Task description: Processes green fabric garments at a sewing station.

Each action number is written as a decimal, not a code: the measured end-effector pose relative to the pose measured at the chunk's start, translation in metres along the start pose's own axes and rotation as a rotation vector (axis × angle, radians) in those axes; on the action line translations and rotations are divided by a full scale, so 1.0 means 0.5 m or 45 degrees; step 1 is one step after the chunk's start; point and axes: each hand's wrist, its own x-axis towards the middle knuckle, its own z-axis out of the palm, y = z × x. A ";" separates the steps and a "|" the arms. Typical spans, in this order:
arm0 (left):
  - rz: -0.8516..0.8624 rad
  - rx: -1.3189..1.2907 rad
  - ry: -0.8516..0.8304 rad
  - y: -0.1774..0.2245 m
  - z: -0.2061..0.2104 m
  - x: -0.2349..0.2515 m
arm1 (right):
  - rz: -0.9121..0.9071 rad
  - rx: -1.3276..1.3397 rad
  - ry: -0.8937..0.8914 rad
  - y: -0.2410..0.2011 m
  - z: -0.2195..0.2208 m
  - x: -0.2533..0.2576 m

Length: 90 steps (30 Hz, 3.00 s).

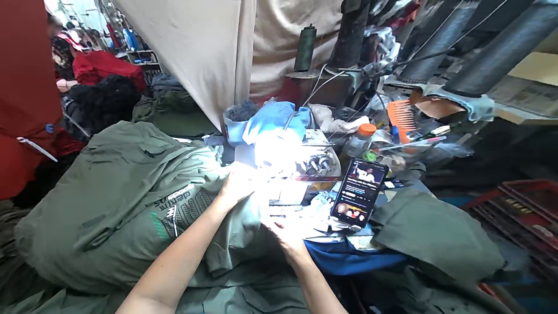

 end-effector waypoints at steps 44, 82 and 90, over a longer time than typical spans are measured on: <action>-1.597 -1.443 0.888 -0.246 0.160 -0.632 | 0.004 -0.290 -0.157 0.030 -0.105 -0.002; -0.210 -0.082 -0.017 -0.026 -0.078 -0.218 | 0.465 0.404 -0.107 0.012 0.004 -0.089; -0.302 -0.136 -0.143 0.006 -0.137 -0.119 | 0.417 0.569 -0.282 0.030 0.000 -0.072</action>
